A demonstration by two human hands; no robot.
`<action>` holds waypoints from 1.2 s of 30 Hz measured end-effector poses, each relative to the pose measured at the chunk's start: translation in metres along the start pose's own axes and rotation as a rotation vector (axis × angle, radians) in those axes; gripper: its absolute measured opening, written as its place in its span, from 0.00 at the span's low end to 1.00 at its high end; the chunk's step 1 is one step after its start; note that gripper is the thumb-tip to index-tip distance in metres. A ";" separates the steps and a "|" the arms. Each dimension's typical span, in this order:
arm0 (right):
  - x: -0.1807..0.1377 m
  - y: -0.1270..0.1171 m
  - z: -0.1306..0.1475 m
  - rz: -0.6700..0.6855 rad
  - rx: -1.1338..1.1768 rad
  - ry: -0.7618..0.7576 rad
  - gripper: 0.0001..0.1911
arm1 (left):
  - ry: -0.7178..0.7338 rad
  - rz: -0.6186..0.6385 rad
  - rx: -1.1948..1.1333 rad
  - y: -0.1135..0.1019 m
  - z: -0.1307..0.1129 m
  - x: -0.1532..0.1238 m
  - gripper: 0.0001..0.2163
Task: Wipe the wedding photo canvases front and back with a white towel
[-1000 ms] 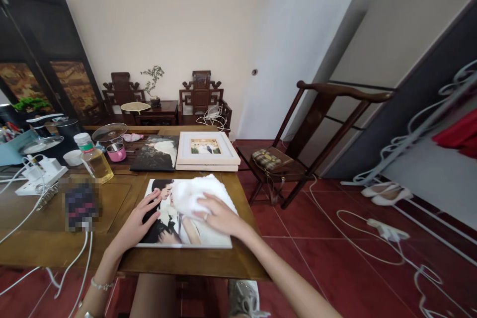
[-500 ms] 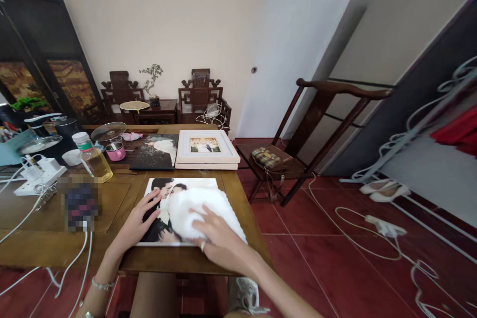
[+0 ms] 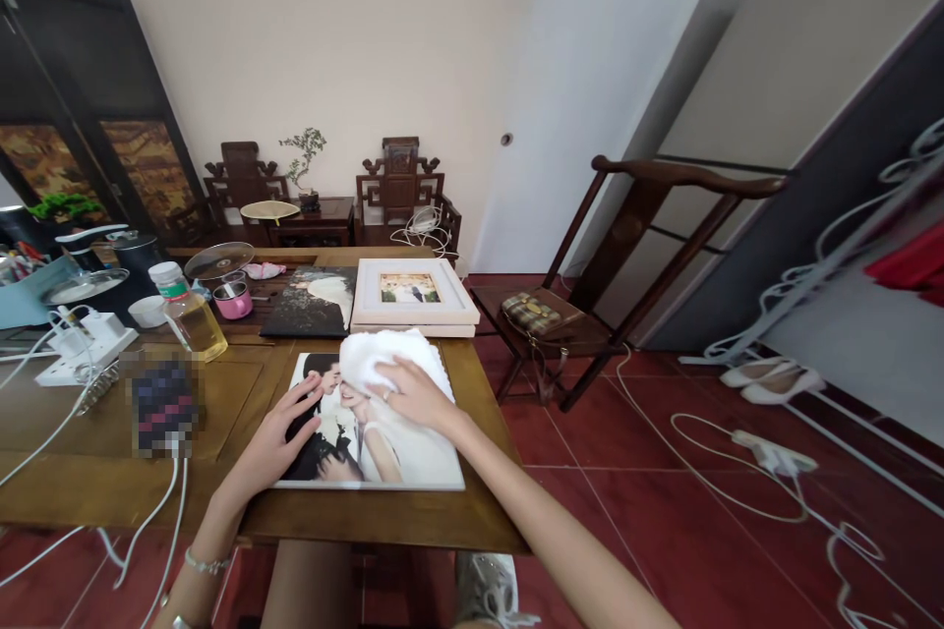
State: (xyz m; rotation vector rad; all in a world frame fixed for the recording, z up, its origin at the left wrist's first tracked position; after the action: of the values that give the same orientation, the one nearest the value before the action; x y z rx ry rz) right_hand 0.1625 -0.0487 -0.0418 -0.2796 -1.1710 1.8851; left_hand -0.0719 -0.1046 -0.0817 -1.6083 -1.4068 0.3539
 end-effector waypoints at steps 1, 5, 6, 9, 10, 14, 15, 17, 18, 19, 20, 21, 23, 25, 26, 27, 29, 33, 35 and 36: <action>0.009 0.001 -0.003 -0.014 -0.015 -0.009 0.12 | 0.001 0.003 -0.001 0.000 0.000 0.000 0.19; 0.008 0.008 0.006 0.010 -0.078 -0.060 0.08 | 0.006 -0.012 -0.011 0.000 -0.001 0.000 0.19; -0.001 0.010 0.012 0.036 -0.105 -0.084 0.10 | 0.007 -0.016 -0.013 0.000 0.000 0.000 0.19; -0.040 0.016 0.037 0.140 -0.166 -0.161 0.16 | 0.012 -0.024 -0.016 0.001 0.000 0.000 0.18; -0.054 0.018 0.045 0.166 -0.174 -0.179 0.17 | 0.012 -0.026 -0.015 0.002 0.000 0.000 0.18; -0.087 0.022 0.063 0.212 -0.227 -0.209 0.16 | 0.000 -0.027 -0.008 0.003 0.000 -0.001 0.19; -0.087 0.022 0.062 0.215 -0.247 -0.204 0.16 | 0.001 -0.029 -0.008 0.003 0.000 -0.001 0.19; -0.077 0.021 0.056 0.220 -0.293 -0.178 0.17 | 0.006 -0.032 -0.006 0.003 0.001 -0.001 0.19; -0.068 0.021 0.051 0.218 -0.318 -0.155 0.17 | 0.007 -0.032 -0.005 0.003 0.001 -0.001 0.19; -0.057 0.020 0.045 0.212 -0.343 -0.128 0.18 | 0.006 -0.030 -0.003 0.003 0.002 -0.001 0.19; -0.044 0.019 0.039 0.199 -0.367 -0.099 0.18 | 0.004 -0.025 -0.002 0.003 0.002 -0.001 0.19; -0.031 0.018 0.034 0.179 -0.391 -0.073 0.18 | 0.000 -0.019 0.001 0.003 0.001 -0.001 0.19; -0.008 0.017 0.025 0.132 -0.432 -0.041 0.18 | -0.006 -0.009 0.004 0.002 0.001 -0.001 0.19; 0.006 0.017 0.021 0.106 -0.454 -0.031 0.18 | -0.009 -0.005 0.006 0.002 0.001 -0.001 0.19; 0.009 0.018 0.021 0.106 -0.456 -0.030 0.18 | -0.009 -0.005 0.005 0.002 0.001 -0.001 0.19; 0.009 0.019 0.022 0.113 -0.452 -0.035 0.18 | -0.009 -0.005 0.004 0.002 0.001 -0.001 0.19; -0.002 0.022 0.028 0.146 -0.433 -0.060 0.19 | -0.007 -0.009 0.001 0.002 0.001 0.000 0.19; -0.047 0.031 0.045 0.193 -0.378 -0.174 0.17 | 0.018 -0.038 -0.014 0.003 0.001 0.000 0.18; -0.068 0.033 0.051 0.200 -0.349 -0.240 0.13 | 0.028 -0.050 -0.022 0.003 0.001 0.000 0.18; -0.076 0.034 0.053 0.210 -0.334 -0.270 0.12 | 0.029 -0.053 -0.025 0.003 0.001 0.000 0.18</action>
State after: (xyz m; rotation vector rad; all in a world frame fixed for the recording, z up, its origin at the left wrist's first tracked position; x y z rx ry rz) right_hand 0.1579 -0.1451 -0.0594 -0.3495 -1.7017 1.9436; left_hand -0.0709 -0.1039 -0.0844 -1.5874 -1.4340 0.2822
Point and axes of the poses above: each hand's wrist, its own x-axis towards the middle knuckle, its own y-axis out of the palm, z = x × y, the point moved 1 cm from there along x, towards the middle knuckle, and after that the axes turned 5 degrees about x, right-handed, at the moved point
